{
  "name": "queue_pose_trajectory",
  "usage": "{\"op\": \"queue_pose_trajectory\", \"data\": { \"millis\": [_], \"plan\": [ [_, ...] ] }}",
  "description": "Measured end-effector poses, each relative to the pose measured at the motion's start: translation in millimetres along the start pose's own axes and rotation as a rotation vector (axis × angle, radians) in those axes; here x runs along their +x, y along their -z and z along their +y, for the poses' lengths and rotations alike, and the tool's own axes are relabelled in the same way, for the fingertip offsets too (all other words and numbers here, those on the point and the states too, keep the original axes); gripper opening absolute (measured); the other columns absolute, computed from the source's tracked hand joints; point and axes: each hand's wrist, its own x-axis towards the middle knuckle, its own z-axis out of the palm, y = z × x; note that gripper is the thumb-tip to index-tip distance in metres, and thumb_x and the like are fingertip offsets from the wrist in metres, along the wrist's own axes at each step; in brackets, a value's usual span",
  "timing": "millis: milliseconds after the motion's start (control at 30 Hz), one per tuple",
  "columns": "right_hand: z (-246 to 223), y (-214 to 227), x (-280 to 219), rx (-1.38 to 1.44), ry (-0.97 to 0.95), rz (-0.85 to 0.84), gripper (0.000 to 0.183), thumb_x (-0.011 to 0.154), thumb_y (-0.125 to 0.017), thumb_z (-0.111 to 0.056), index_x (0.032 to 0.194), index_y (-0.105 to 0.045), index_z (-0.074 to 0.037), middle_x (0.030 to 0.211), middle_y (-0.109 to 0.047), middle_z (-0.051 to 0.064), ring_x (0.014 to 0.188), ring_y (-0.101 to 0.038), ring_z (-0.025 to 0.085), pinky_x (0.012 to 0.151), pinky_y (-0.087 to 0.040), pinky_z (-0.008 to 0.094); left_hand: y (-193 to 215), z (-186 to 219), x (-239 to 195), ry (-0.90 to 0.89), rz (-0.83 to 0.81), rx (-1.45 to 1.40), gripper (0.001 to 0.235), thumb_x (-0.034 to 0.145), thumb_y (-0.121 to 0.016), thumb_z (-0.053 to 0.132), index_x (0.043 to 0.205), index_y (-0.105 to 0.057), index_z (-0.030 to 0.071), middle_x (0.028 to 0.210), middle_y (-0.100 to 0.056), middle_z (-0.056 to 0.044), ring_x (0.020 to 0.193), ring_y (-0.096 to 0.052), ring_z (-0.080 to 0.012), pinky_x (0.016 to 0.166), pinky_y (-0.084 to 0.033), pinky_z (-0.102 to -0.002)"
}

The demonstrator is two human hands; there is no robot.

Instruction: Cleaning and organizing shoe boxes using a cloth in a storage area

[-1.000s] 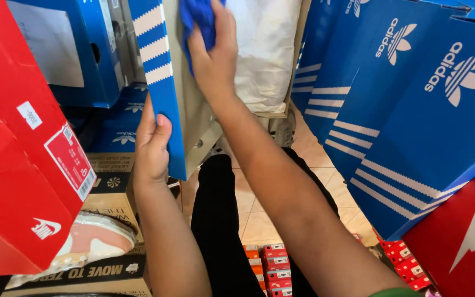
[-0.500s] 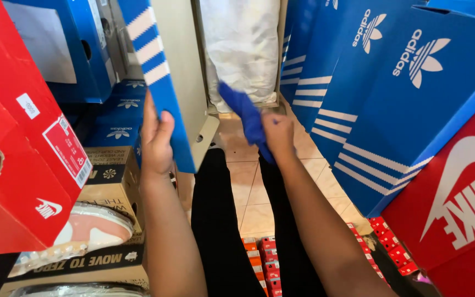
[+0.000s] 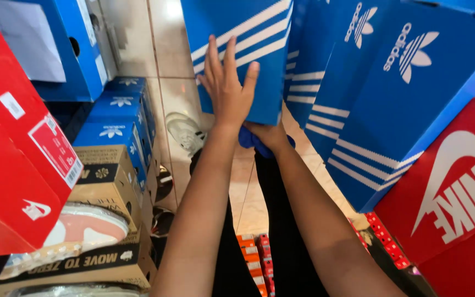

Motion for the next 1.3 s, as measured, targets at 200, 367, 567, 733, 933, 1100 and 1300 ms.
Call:
{"op": "queue_pose_trajectory", "data": {
  "millis": [200, 367, 567, 733, 933, 1100, 1300],
  "plan": [
    [33, 12, 6, -0.247, -0.083, 0.059, 0.089, 0.083, -0.079, -0.026, 0.154, -0.029, -0.004, 0.155, -0.033, 0.022, 0.141, -0.041, 0.04, 0.116, -0.036, 0.049, -28, -59, 29, 0.198, 0.102, 0.279, 0.106, 0.093, -0.088, 0.038, 0.165, -0.01, 0.029, 0.173, -0.005, -0.015, 0.16, -0.021, -0.0405, 0.126, -0.028, -0.064],
    [10, 13, 16, 0.037, -0.078, 0.138, 0.084, 0.096, -0.064, -0.029, 0.159, -0.014, -0.007, 0.163, -0.024, 0.031, 0.148, -0.031, 0.046, 0.119, -0.032, 0.053, 5, -81, 45, 0.222, -0.04, -0.111, 0.11, 0.093, -0.084, 0.027, 0.161, 0.003, 0.024, 0.152, -0.047, -0.018, 0.128, -0.064, -0.0338, 0.102, -0.056, -0.045],
    [13, 23, 58, 0.144, -0.237, 0.085, 0.072, 0.098, -0.051, -0.046, 0.155, -0.035, -0.006, 0.16, -0.04, 0.015, 0.146, -0.04, 0.027, 0.119, -0.03, 0.035, 6, -113, 66, 0.193, -0.193, -0.719, 0.098, 0.078, -0.088, 0.003, 0.155, -0.028, 0.015, 0.14, -0.062, -0.014, 0.119, -0.068, -0.0261, 0.101, -0.055, -0.036],
    [-21, 9, 56, 0.166, -0.434, 0.038, 0.063, 0.094, -0.054, -0.044, 0.144, -0.052, -0.006, 0.123, -0.066, 0.014, 0.101, -0.065, 0.019, 0.091, -0.052, 0.029, 15, -114, 58, 0.471, -0.311, -0.938, 0.096, 0.08, -0.072, 0.023, 0.161, -0.02, 0.027, 0.161, -0.041, -0.019, 0.141, -0.046, -0.0416, 0.111, -0.038, -0.051],
    [-31, 2, 49, 0.136, -0.419, 0.069, 0.063, 0.093, -0.054, -0.046, 0.142, -0.054, -0.006, 0.136, -0.064, 0.017, 0.117, -0.065, 0.025, 0.101, -0.051, 0.034, 23, -116, 62, 0.433, -0.292, -0.974, 0.096, 0.077, -0.077, 0.02, 0.159, -0.028, 0.029, 0.16, -0.045, -0.018, 0.141, -0.049, -0.0421, 0.112, -0.039, -0.054],
    [-13, 1, 25, 0.196, -0.224, 0.088, 0.056, 0.096, -0.057, -0.037, 0.14, -0.056, -0.002, 0.128, -0.065, 0.014, 0.107, -0.062, 0.019, 0.095, -0.049, 0.03, 38, -117, 53, 0.285, -0.288, -1.011, 0.088, 0.081, -0.076, 0.006, 0.157, -0.036, 0.024, 0.161, -0.045, -0.014, 0.146, -0.044, -0.0373, 0.118, -0.035, -0.048],
    [-48, 11, -31, 0.227, -0.126, 0.071, 0.067, 0.095, -0.053, -0.047, 0.146, -0.047, -0.003, 0.146, -0.05, 0.017, 0.128, -0.053, 0.03, 0.107, -0.042, 0.04, 97, -62, 31, 0.295, -0.301, -0.882, 0.095, 0.073, -0.081, 0.013, 0.156, -0.035, 0.023, 0.161, -0.044, -0.014, 0.148, -0.043, -0.0393, 0.117, -0.035, -0.053]
  ]
}}
